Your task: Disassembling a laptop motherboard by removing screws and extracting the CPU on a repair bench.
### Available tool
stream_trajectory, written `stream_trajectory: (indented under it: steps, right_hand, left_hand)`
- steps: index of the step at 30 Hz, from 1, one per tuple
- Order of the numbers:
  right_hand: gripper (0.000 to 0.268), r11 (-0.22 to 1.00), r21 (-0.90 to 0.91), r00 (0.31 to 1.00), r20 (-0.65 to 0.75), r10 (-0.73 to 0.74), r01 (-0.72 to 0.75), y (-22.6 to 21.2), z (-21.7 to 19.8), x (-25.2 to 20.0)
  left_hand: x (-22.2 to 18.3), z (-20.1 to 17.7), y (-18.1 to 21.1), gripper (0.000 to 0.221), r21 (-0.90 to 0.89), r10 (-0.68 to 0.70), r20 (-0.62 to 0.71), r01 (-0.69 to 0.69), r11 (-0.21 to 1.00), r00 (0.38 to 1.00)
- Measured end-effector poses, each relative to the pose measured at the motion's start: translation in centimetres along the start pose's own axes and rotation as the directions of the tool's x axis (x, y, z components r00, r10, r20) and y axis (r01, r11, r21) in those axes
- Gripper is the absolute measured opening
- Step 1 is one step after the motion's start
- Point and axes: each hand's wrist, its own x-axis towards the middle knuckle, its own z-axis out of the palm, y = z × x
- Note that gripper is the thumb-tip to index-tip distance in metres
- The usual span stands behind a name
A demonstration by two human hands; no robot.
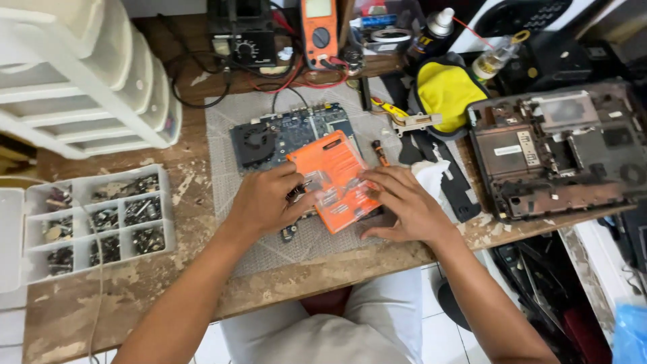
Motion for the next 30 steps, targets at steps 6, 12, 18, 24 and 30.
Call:
stream_trajectory:
  steps: [6, 12, 18, 24, 30]
  right_hand:
    - [0.041, 0.996, -0.091, 0.999, -0.037, 0.008, -0.011, 0.1, 1.3, -1.0]
    - [0.051, 0.971, -0.241, 0.999, -0.050, -0.007, -0.005, 0.8, 3.2, -2.2]
    - [0.048, 0.953, -0.304, 0.996, -0.074, -0.038, 0.014, 1.1, 5.3, -2.7]
    - [0.029, 0.934, -0.322, 0.977, -0.092, -0.191, 0.152, 0.2, 4.6, -2.2]
    - [0.030, 0.934, -0.335, 0.975, -0.133, -0.180, 0.127, 0.0, 3.8, -1.0]
  left_hand:
    - [0.2, 0.6, 0.0, 0.055, 0.164, -0.110, 0.170, 0.082, 0.983, 0.979]
    - [0.2, 1.1, -0.8, 0.058, 0.104, -0.171, 0.177, 0.154, 0.982, 0.969]
    - [0.1, 1.0, -1.2, 0.061, 0.100, -0.253, 0.143, 0.240, 0.966, 0.957]
    - [-0.2, 0.5, -0.9, 0.059, 0.119, -0.381, 0.184, 0.364, 0.924, 0.906]
    - [0.0, 0.3, -0.9, 0.064, -0.052, -0.378, -0.019, 0.377, 0.925, 0.926]
